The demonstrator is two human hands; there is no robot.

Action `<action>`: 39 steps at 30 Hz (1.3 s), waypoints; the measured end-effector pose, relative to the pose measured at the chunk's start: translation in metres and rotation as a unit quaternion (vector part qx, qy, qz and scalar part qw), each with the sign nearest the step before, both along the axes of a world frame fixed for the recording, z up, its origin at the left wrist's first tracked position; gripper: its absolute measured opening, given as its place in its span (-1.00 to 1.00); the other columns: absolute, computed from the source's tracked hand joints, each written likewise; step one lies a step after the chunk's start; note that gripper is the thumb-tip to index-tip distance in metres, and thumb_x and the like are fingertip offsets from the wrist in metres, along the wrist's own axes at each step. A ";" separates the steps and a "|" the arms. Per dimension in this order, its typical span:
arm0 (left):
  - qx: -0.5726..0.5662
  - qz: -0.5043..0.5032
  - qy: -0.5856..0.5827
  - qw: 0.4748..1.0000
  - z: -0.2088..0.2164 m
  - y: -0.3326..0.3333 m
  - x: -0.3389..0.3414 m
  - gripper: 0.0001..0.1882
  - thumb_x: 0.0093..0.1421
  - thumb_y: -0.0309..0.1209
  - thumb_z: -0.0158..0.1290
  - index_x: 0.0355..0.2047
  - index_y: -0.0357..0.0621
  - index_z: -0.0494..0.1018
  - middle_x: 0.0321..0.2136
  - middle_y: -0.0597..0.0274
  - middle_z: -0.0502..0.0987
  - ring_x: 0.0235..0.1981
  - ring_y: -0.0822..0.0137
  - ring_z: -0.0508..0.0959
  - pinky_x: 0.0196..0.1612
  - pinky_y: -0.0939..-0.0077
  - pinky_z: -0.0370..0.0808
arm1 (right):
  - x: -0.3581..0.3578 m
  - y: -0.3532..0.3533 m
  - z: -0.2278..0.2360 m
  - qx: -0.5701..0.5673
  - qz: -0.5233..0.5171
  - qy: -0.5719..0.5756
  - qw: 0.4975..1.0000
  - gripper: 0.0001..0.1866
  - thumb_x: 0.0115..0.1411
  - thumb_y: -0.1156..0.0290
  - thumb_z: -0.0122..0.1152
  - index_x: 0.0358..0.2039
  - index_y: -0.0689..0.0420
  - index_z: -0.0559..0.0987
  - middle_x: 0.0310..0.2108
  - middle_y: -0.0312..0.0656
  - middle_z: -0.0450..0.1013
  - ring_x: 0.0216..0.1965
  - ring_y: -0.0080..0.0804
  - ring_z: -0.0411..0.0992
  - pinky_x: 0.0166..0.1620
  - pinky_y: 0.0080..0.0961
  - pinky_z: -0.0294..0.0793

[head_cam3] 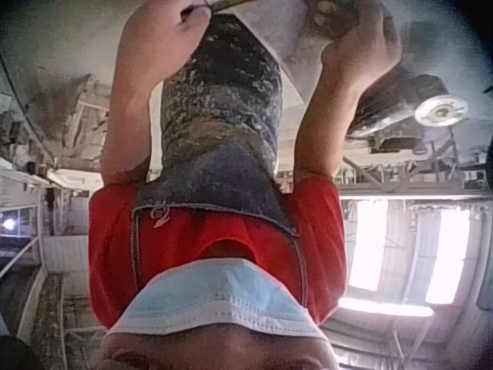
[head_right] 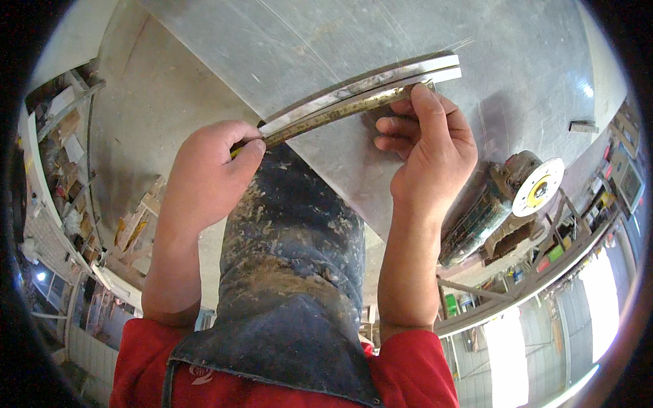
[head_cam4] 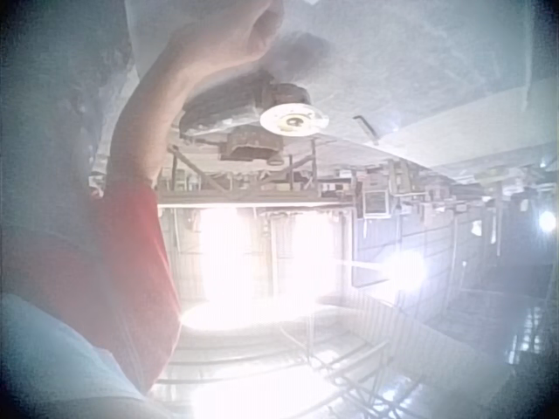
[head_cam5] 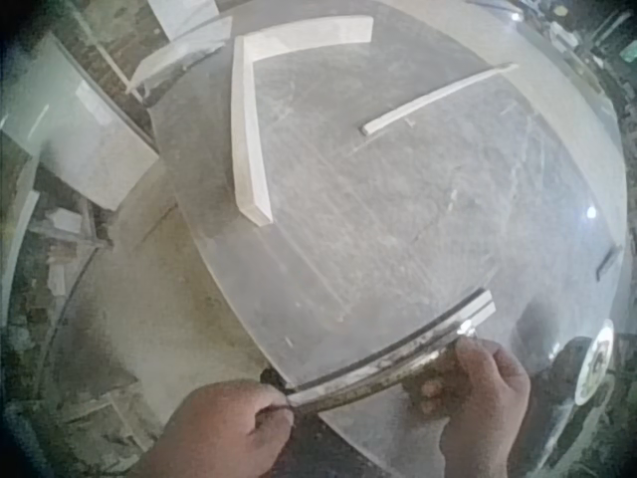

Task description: The person uses an angle grinder to smooth and cut white plastic or wood moldings on a workbench. They measure the pieces with a tape measure, grind edges, and fit the moldings into a white door panel, repeating the process for several pieces.

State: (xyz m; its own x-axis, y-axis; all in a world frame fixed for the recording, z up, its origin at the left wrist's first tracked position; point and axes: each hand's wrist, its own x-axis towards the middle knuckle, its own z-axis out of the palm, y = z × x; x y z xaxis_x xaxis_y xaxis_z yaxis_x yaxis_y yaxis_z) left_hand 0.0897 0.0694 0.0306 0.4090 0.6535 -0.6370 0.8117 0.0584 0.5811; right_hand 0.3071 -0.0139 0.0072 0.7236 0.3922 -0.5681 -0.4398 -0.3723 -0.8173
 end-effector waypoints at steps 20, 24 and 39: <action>0.012 0.006 0.032 0.999 -0.002 0.001 0.009 -0.75 0.23 -0.35 0.15 -0.29 -0.35 0.62 -0.42 -0.15 0.63 -0.38 -0.05 0.63 -0.26 0.21 0.50 | 0.001 0.003 0.001 -0.036 0.001 0.023 0.999 -0.80 0.34 0.37 0.29 -0.28 0.27 0.63 -0.43 -0.11 0.60 -0.57 -0.38 0.58 -0.53 -0.47 0.61; -0.051 0.026 0.068 0.996 0.005 0.007 0.010 -0.72 0.20 -0.33 0.14 -0.28 -0.35 0.63 -0.52 -0.08 0.60 -0.51 0.21 0.59 -0.34 0.30 0.49 | -0.001 0.008 0.010 -0.042 -0.003 0.051 0.998 -0.78 0.31 0.36 0.31 -0.24 0.30 0.60 -0.43 -0.08 0.59 -0.58 -0.36 0.56 -0.54 -0.48 0.60; -0.049 -0.008 0.100 0.994 0.008 0.010 0.008 -0.68 0.18 -0.23 0.14 -0.32 -0.27 0.68 -0.49 -0.08 0.64 -0.44 0.04 0.63 -0.28 0.19 0.52 | 0.003 0.021 0.025 -0.094 0.007 0.021 0.995 -0.70 0.31 0.34 0.34 -0.23 0.41 0.61 -0.41 -0.05 0.59 -0.52 -0.36 0.58 -0.51 -0.46 0.62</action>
State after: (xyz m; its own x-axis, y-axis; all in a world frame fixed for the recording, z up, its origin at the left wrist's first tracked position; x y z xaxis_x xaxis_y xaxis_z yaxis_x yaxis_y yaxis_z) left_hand 0.0974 0.0794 0.0385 0.2773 0.5787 -0.7669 0.9116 0.0935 0.4003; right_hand 0.3097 0.0072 0.0321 0.6929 0.2859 -0.6619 -0.4661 -0.5228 -0.7138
